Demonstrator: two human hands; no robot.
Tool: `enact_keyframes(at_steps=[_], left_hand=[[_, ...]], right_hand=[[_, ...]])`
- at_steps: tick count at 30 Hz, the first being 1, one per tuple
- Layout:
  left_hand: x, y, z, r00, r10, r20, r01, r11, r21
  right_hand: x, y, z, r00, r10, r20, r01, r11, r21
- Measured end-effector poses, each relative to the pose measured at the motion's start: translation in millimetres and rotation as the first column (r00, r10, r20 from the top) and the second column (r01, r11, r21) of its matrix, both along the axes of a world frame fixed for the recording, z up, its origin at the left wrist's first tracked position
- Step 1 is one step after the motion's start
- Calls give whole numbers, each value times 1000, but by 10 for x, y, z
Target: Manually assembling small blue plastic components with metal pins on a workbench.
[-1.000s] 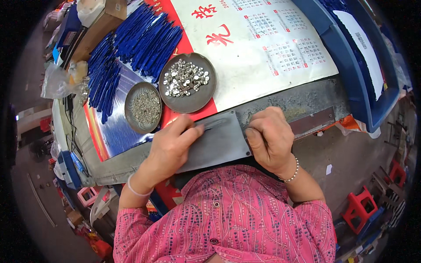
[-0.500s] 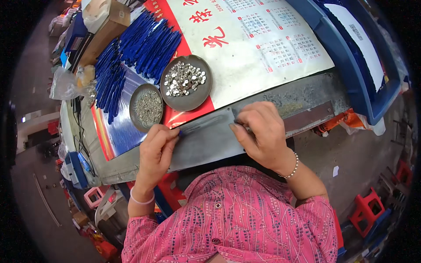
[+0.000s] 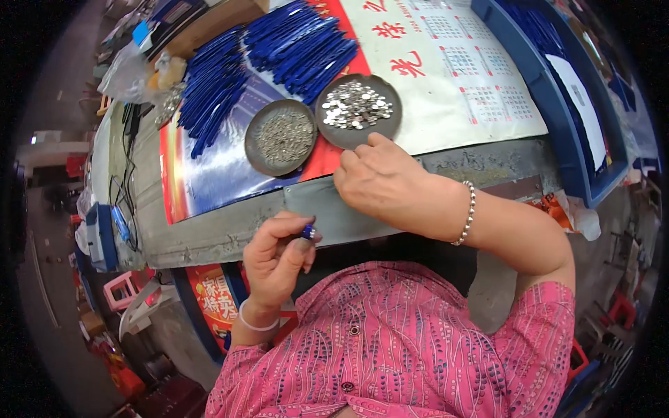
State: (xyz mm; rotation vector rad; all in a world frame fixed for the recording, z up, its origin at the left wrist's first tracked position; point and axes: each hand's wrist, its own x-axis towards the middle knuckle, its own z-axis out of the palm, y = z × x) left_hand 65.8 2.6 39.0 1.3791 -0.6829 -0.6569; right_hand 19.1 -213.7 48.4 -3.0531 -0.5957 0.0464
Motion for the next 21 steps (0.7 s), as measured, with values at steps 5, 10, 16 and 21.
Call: enact_keyframes(at_steps=[5,10,16,21], left_hand=[[74,-127,-159,998,-51,30,57,963,-262],[150,-177,-266,987,-110,114,138,950,-281],[156,-225,-191,972,-131,196,177,955,-240],[141,-255,-152,980,-123,156,157,961,-227]], right_hand=[[109,47,27,992,120,-43,-125,984,-127],[116,-58,78,983,157,-96,-149,985,88],[-234,40,405,962,-142,-233,273,537,798],[-304,84,459,955,-108,-277,297,317,901]])
